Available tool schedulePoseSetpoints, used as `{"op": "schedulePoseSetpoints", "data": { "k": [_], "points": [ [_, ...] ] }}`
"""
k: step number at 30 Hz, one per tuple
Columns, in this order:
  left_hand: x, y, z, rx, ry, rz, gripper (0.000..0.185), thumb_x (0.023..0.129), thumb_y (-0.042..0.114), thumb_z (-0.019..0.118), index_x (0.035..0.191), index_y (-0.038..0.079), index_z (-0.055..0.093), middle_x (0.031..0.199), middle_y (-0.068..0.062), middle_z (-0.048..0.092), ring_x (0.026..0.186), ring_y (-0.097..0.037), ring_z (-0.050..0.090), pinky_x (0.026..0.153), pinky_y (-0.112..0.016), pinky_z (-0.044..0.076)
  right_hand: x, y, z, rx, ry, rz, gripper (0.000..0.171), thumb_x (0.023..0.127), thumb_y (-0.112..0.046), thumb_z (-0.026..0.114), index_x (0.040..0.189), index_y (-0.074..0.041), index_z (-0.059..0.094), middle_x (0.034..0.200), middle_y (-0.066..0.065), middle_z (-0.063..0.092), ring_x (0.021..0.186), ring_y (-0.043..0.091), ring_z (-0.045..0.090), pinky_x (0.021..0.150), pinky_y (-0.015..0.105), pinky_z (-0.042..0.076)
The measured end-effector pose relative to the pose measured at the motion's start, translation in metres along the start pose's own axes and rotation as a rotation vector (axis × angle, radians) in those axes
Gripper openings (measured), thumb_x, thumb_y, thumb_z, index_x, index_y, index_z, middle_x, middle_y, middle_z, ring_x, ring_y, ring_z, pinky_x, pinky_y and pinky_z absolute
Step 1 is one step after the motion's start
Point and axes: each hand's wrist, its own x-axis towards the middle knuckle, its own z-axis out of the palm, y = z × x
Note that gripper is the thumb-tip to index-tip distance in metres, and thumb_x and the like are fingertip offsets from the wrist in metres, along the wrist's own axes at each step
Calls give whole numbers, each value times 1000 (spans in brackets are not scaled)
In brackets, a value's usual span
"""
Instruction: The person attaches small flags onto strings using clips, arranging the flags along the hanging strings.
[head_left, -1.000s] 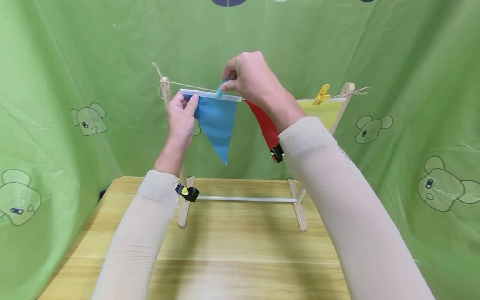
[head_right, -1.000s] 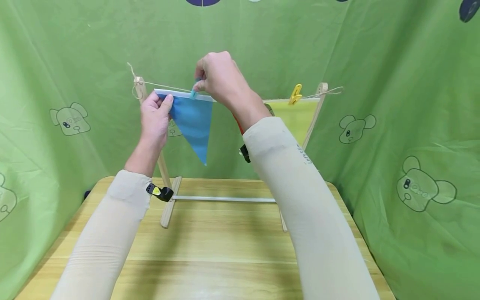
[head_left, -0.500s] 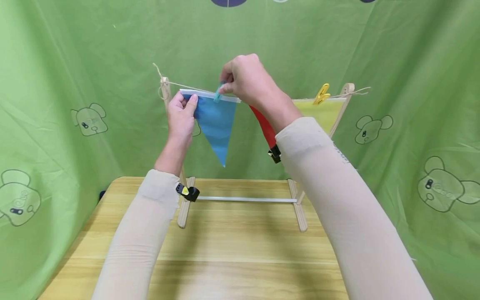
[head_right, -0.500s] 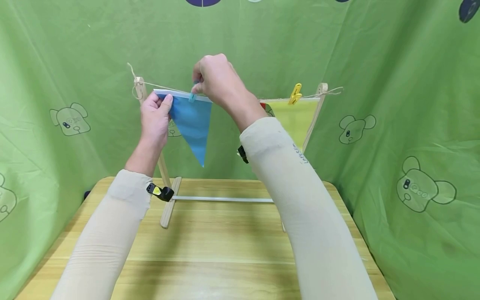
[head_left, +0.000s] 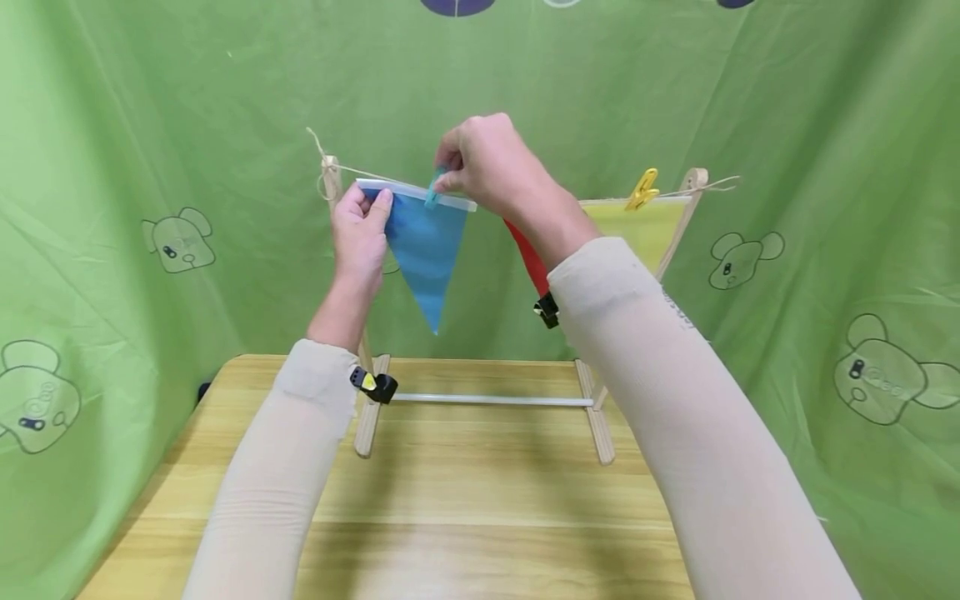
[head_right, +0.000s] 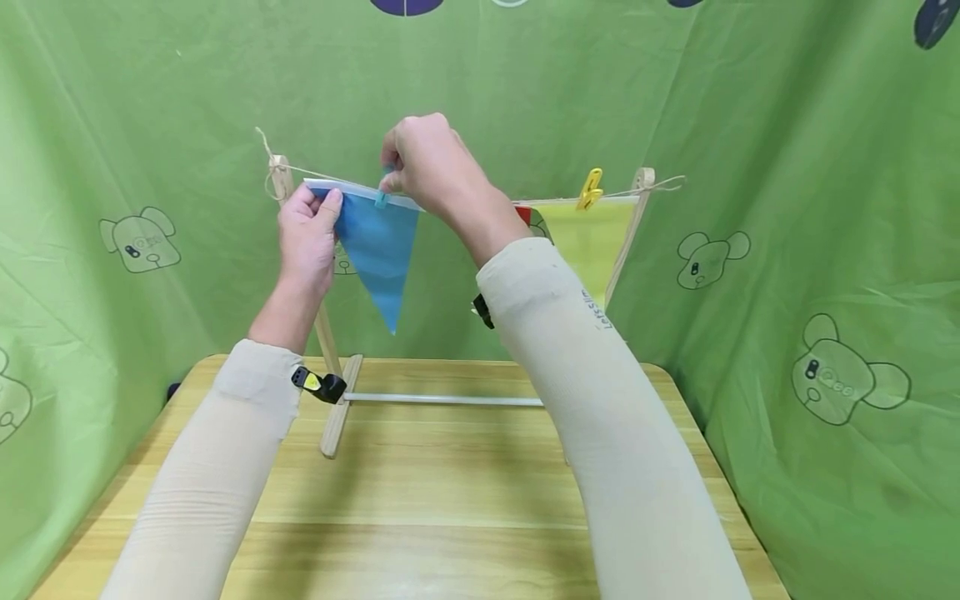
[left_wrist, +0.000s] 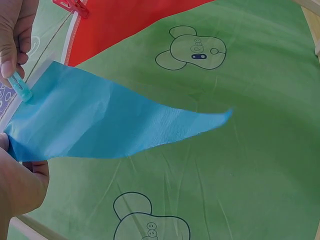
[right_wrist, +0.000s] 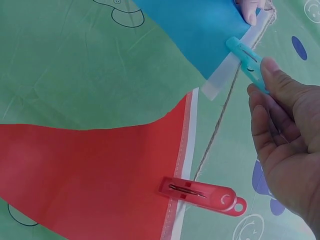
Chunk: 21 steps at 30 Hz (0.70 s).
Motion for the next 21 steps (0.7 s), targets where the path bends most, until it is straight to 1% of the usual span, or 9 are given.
{"op": "schedulePoseSetpoints", "data": {
  "k": [3,7,12,16,21],
  "points": [
    [0,0,0,7,4,0,15,103,3,58,93,13,64,88,3,67,83,-8,61,78,-24,52,1,1,2,-15,-10,-7,27,94,-21,78,114,-3,77,110,10,76,95,17,69,85,27,58],
    [-1,0,-4,21,20,8,16,103,2,59,92,13,64,88,3,67,83,-8,61,78,-24,52,4,0,7,-40,-35,-22,34,97,-22,75,124,-2,72,117,13,74,102,21,68,91,31,58],
    [-1,-2,-11,45,50,31,12,102,1,60,94,10,64,87,3,66,83,-8,60,78,-23,52,7,-1,17,-22,-33,-49,39,101,-22,68,133,0,66,124,15,71,109,23,67,97,34,57],
    [-2,-3,-15,51,54,39,8,102,3,60,97,7,65,86,2,65,82,-8,59,77,-24,52,8,-3,23,-14,-19,-59,41,102,-22,66,136,0,64,126,16,68,113,24,65,99,33,55],
    [-4,-2,-17,73,42,45,7,104,7,60,99,4,65,84,1,62,81,-9,57,76,-25,51,6,-5,25,2,-22,-41,44,103,-24,64,141,-1,59,127,15,65,114,23,63,97,32,56]
  ]
}}
